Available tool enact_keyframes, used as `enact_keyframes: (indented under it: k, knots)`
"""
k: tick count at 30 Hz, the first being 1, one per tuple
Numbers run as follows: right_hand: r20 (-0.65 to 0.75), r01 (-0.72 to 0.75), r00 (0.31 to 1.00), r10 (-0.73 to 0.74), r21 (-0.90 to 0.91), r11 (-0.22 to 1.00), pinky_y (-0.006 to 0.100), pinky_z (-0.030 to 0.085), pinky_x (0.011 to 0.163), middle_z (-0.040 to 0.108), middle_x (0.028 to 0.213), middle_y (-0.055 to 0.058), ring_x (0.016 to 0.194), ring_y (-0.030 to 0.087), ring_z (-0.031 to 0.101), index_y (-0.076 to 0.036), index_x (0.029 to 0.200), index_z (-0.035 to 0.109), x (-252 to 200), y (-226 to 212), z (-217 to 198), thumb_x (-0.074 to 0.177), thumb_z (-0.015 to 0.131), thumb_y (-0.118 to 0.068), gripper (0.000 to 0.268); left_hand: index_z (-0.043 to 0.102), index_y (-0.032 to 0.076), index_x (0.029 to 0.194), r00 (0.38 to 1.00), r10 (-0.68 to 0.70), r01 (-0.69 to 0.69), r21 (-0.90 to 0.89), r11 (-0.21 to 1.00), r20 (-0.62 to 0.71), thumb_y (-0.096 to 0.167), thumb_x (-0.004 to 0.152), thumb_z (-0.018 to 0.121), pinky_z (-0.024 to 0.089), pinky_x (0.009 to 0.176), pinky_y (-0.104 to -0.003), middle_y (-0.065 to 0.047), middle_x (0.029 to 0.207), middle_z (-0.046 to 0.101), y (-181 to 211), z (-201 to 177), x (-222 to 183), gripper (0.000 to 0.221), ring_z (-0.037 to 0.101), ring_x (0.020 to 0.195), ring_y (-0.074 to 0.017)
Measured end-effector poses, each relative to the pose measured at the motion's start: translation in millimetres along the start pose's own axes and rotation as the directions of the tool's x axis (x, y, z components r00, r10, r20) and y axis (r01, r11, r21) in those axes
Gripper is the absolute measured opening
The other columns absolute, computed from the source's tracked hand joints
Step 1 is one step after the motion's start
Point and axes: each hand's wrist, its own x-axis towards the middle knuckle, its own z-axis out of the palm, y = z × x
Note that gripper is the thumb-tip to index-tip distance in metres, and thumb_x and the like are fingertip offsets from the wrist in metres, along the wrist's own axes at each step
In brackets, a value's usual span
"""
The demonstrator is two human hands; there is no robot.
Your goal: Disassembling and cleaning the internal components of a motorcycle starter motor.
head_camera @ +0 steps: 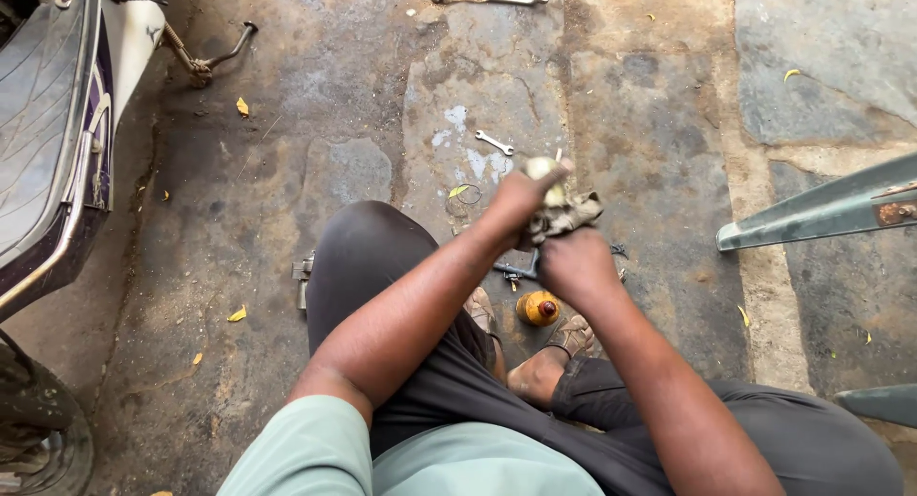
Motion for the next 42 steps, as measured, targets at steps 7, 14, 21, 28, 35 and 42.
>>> enact_keyframes:
  k: [7,14,21,28,35,42]
  knots:
    - [-0.244,0.051,0.969,-0.046,0.014,0.999,0.046,0.058,0.065,0.075,0.080,0.011,0.071,0.033,0.071,-0.012,0.082,0.075,8.5,13.6,37.2,0.073,0.067,-0.009,0.012,0.067,-0.002,0.100,0.999,0.040,-0.038,0.352,0.935,0.000,0.042,0.086,0.080,0.057,0.062,-0.037,-0.012,0.084,0.073,-0.1,6.9,-3.9,0.048,0.071,0.069,-0.0191]
    - [-0.048,0.021,0.999,-0.006,0.325,0.946,0.049,0.059,0.072,0.074,0.080,0.017,0.075,0.036,0.071,-0.008,0.082,0.075,-2.0,-7.0,-24.5,0.072,0.075,-0.023,0.018,0.071,-0.007,0.105,0.998,0.026,-0.024,-0.053,0.998,0.050,0.035,0.088,0.077,0.056,0.060,-0.035,-0.012,0.084,0.075,1.0,-13.4,19.2,0.045,0.070,0.067,-0.0184]
    - [0.028,-0.102,0.995,0.099,0.098,0.990,0.047,0.060,0.071,0.075,0.082,0.012,0.077,0.031,0.074,-0.013,0.086,0.073,14.8,13.1,14.2,0.083,0.066,-0.014,0.008,0.066,0.000,0.108,0.997,0.076,-0.075,0.090,0.993,-0.012,0.039,0.092,0.075,0.056,0.064,-0.032,-0.011,0.088,0.075,-33.1,7.0,18.3,0.044,0.070,0.073,-0.0162]
    - [-0.003,-0.097,0.984,0.177,0.825,0.556,0.040,0.059,0.071,0.076,0.082,0.008,0.075,0.021,0.072,-0.004,0.089,0.073,6.8,35.5,-1.6,0.075,0.074,-0.005,0.014,0.066,-0.003,0.110,0.949,-0.004,0.061,-0.171,0.983,0.316,0.034,0.091,0.073,0.061,0.072,-0.037,-0.016,0.094,0.074,35.0,-6.8,-7.3,0.042,0.073,0.080,-0.0224]
    - [-0.165,0.159,0.986,-0.028,0.975,-0.158,0.033,0.060,0.086,0.074,0.103,0.008,0.094,0.017,0.071,-0.004,0.115,0.073,-0.2,4.7,-13.0,0.084,0.065,-0.003,0.032,0.060,-0.002,0.106,0.936,0.128,0.158,-0.715,0.681,0.329,0.018,0.088,0.076,0.065,0.081,-0.047,-0.018,0.098,0.071,35.4,-2.2,-13.7,0.031,0.075,0.088,-0.0304]
    - [0.052,-0.038,0.998,0.029,0.171,0.984,0.040,0.056,0.088,0.074,0.090,0.007,0.095,0.026,0.068,-0.011,0.082,0.077,4.3,13.9,17.6,0.087,0.078,-0.038,0.027,0.065,-0.002,0.106,0.983,-0.166,0.176,-0.701,0.692,0.083,0.026,0.090,0.082,0.062,0.060,-0.042,-0.019,0.089,0.070,34.0,-29.6,6.0,0.035,0.070,0.069,-0.0310]
